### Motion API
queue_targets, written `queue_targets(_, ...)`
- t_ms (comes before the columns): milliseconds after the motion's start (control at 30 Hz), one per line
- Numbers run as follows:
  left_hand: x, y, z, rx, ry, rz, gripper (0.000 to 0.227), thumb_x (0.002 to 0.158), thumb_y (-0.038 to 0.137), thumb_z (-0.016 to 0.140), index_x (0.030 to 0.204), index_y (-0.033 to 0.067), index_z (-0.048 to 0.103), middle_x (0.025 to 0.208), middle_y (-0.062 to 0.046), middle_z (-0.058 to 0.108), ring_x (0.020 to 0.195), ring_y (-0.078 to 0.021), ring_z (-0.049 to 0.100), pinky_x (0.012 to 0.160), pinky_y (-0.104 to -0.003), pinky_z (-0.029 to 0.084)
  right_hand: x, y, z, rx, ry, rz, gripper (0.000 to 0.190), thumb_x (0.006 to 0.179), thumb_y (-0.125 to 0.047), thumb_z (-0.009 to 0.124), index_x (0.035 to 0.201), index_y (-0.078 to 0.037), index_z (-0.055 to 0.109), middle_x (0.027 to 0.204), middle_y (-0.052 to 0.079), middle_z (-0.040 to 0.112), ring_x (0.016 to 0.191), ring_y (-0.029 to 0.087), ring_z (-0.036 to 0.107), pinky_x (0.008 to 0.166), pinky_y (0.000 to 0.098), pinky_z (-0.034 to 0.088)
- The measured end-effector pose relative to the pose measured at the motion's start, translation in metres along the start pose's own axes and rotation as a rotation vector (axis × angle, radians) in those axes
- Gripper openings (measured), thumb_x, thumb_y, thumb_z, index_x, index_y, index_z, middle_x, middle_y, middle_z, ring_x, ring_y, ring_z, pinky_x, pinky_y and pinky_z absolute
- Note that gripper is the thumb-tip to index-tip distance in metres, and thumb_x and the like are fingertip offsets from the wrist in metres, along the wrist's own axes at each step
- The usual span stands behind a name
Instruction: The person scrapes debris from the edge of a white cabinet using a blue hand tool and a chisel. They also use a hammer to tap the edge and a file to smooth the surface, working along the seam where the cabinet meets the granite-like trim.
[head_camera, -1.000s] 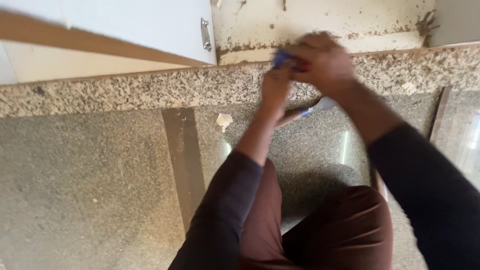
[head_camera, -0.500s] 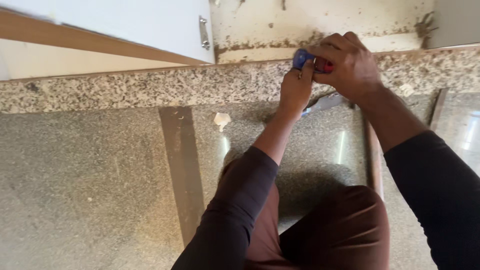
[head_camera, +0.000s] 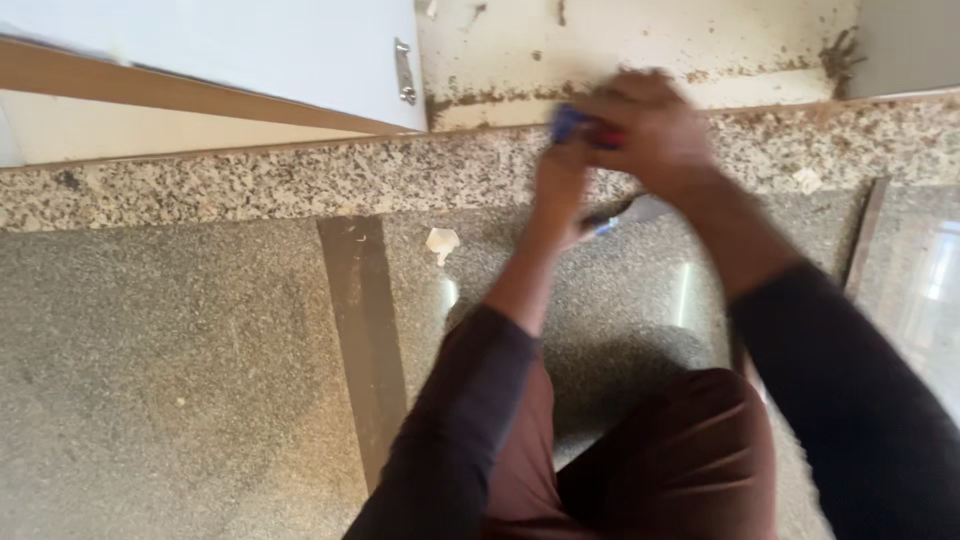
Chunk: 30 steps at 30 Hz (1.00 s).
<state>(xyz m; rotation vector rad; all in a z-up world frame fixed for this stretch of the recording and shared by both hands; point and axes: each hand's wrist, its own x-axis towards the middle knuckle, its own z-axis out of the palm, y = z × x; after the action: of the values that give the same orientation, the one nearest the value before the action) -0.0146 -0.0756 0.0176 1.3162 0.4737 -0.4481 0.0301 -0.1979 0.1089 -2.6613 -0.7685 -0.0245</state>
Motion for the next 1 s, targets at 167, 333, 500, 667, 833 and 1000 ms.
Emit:
queue_targets(167, 0.002, 0.013, -0.013, 0.253, 0.029, -0.038, 0.041, 0.109, 0.033, 0.050, 0.088, 0.0029, 0.067, 0.060, -0.002, 0.056, 0.048, -0.0082, 0.048, 0.040, -0.026, 0.036, 0.003, -0.002, 0.004, -0.100, 0.039, -0.035, 0.046, 0.093, -0.037, 0.090, 0.131, -0.019, 0.071, 0.114, 0.001, 0.071, 0.105, 0.013, 0.067, 0.092, 0.0300, 0.062)
queue_targets(333, 0.002, 0.023, -0.129, -0.113, 0.205, -0.045, 0.033, 0.111, 0.031, 0.054, 0.088, 0.0072, 0.056, 0.062, 0.001, 0.051, 0.046, -0.0076, 0.046, 0.037, -0.025, 0.036, 0.067, -0.061, 0.078, 0.027, 0.038, -0.086, 0.053, 0.073, -0.039, 0.093, 0.120, -0.024, 0.074, 0.104, -0.002, 0.068, 0.095, 0.016, 0.064, 0.084, 0.0317, 0.061)
queue_targets(500, 0.021, -0.008, -0.080, -0.095, 0.229, -0.144, 0.033, 0.105, 0.037, 0.049, 0.087, 0.0106, 0.059, 0.057, 0.002, 0.051, 0.042, -0.0077, 0.044, 0.035, -0.027, 0.035, 0.046, -0.030, 0.049, -0.015, -0.047, -0.046, 0.059, 0.075, -0.039, 0.091, 0.129, -0.025, 0.073, 0.106, -0.002, 0.068, 0.092, 0.018, 0.062, 0.086, 0.0324, 0.060)
queue_targets(667, 0.023, -0.026, 0.084, 0.561, 0.022, 0.165, 0.044, 0.106, 0.040, 0.046, 0.088, 0.0080, 0.070, 0.069, -0.004, 0.063, 0.055, -0.0124, 0.058, 0.047, -0.029, 0.046, -0.045, 0.063, -0.040, -0.155, -0.110, 0.041, 0.058, 0.080, -0.041, 0.093, 0.131, -0.023, 0.073, 0.115, 0.003, 0.070, 0.105, 0.021, 0.064, 0.087, 0.0331, 0.061)
queue_targets(833, 0.017, -0.027, 0.079, 0.301, 0.051, -0.103, 0.050, 0.103, 0.049, 0.050, 0.084, 0.0062, 0.068, 0.064, -0.005, 0.065, 0.052, -0.0140, 0.059, 0.043, -0.031, 0.045, -0.045, 0.067, -0.025, -0.155, -0.059, -0.011, 0.052, 0.089, -0.042, 0.092, 0.132, -0.021, 0.072, 0.117, 0.003, 0.070, 0.105, 0.018, 0.065, 0.089, 0.0304, 0.062)
queue_targets(1000, 0.008, -0.003, -0.058, -0.079, 0.200, -0.137, 0.031, 0.104, 0.030, 0.054, 0.087, 0.0054, 0.063, 0.058, 0.001, 0.052, 0.044, -0.0079, 0.042, 0.036, -0.027, 0.031, 0.030, -0.003, 0.052, -0.007, -0.026, -0.104, 0.051, 0.080, -0.043, 0.092, 0.124, -0.023, 0.075, 0.101, -0.001, 0.065, 0.093, 0.017, 0.063, 0.090, 0.0341, 0.059)
